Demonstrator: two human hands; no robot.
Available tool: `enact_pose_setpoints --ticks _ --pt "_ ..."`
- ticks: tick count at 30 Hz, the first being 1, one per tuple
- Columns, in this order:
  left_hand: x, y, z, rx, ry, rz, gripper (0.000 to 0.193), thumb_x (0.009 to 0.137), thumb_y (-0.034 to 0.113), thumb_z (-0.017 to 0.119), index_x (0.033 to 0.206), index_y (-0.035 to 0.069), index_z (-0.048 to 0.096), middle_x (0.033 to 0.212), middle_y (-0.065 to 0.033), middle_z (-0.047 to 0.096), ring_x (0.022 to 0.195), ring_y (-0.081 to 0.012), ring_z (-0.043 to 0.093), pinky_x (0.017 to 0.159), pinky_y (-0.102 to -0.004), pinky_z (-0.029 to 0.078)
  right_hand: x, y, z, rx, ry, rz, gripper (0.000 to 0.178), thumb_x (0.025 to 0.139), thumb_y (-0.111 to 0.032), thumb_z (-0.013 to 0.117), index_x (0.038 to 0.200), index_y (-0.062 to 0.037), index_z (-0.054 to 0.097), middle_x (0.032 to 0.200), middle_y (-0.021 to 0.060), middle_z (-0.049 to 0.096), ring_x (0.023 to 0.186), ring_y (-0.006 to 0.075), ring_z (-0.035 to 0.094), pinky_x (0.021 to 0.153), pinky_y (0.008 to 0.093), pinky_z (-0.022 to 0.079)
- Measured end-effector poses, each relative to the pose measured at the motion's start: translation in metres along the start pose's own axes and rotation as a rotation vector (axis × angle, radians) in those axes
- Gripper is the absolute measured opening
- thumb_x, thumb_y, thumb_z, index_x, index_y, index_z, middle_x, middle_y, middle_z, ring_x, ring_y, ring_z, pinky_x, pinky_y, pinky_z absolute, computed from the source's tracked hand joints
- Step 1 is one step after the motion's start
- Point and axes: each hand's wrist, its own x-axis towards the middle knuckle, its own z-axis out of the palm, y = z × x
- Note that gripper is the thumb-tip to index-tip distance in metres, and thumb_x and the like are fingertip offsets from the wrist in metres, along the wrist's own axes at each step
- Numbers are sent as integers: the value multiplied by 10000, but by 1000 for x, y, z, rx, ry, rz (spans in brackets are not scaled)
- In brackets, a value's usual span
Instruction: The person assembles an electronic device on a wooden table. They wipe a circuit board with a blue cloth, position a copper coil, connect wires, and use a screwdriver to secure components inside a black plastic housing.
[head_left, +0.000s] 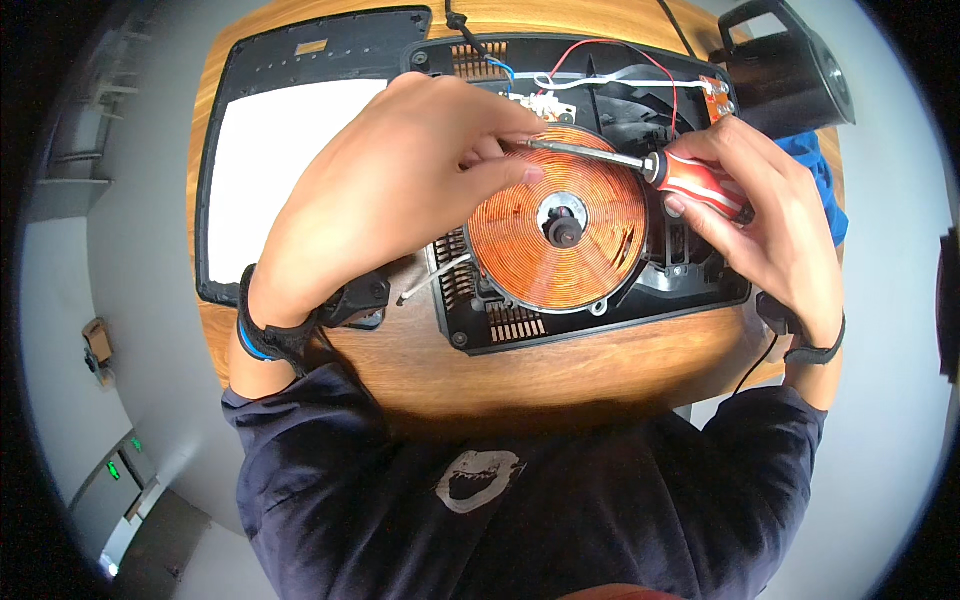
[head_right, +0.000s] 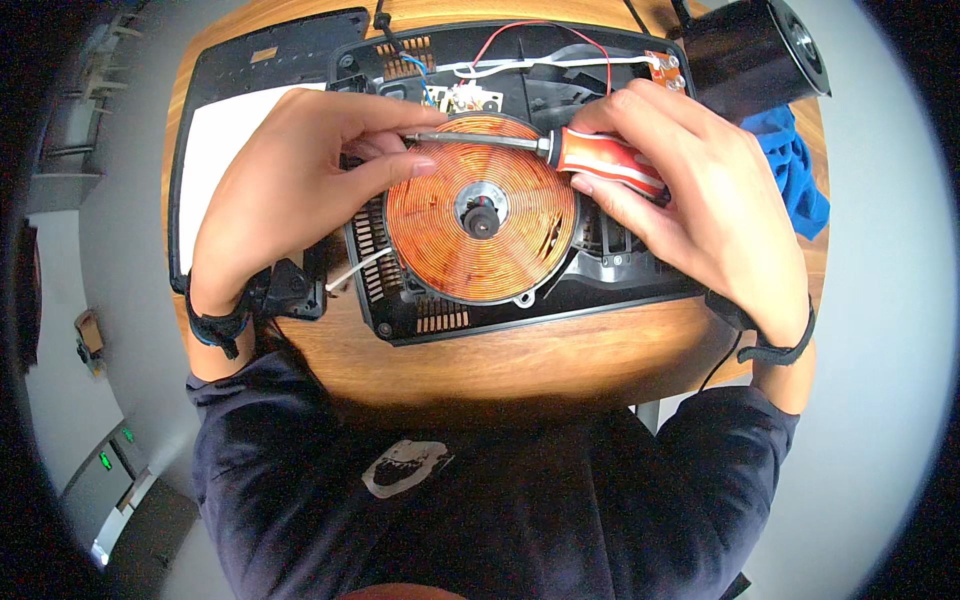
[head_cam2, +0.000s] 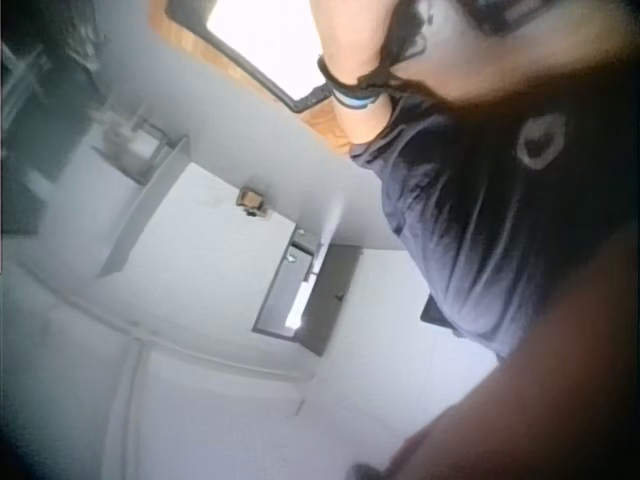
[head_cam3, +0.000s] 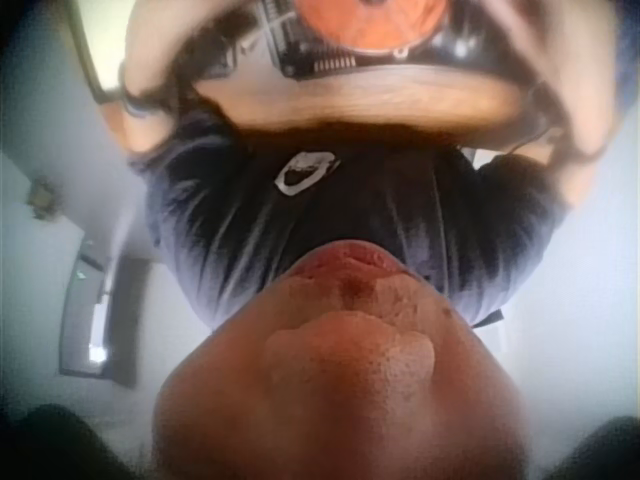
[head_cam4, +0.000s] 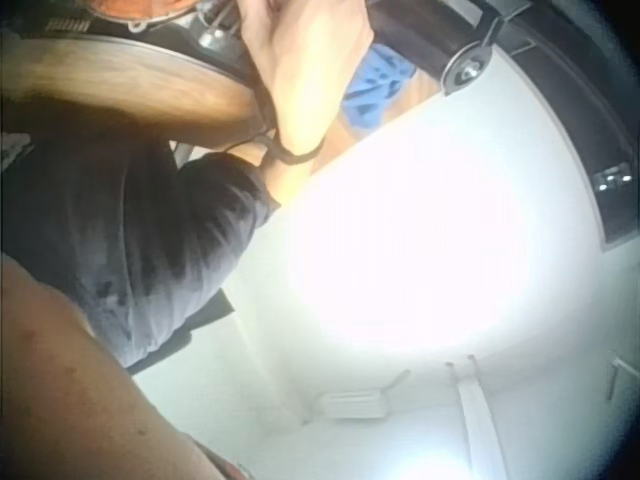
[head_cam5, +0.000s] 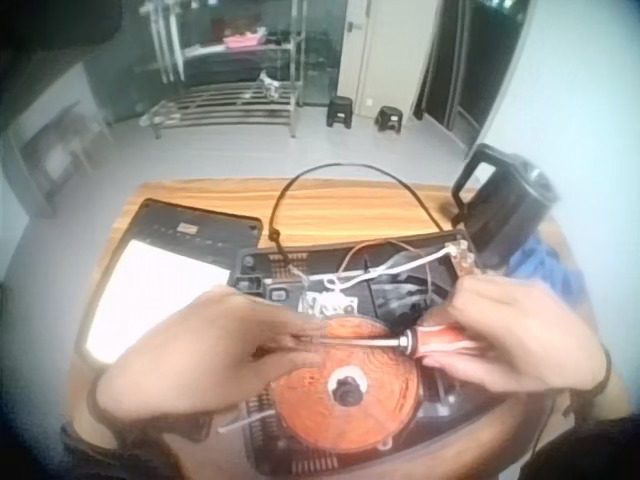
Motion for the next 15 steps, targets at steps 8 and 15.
enact_pose_setpoints --ticks 8,15 --pt "-13 9 -8 316 -272 119 937 767 156 982 1627 122 611 1631 -237 587 1425 -406 615 1204 -483 517 -29 18 6 69 -4 187 342 963 -133 796 1231 -17 618 1111 205 723 1059 452 723 912 489 587" --pt "-19 37 18 534 -404 194 1084 709 176 1010 1683 146 535 1781 -231 396 1654 -493 365 1333 -536 418 -55 35 6 91 8 192 361 964 -69 756 1285 -4 605 1131 168 703 1000 339 728 895 409 589"
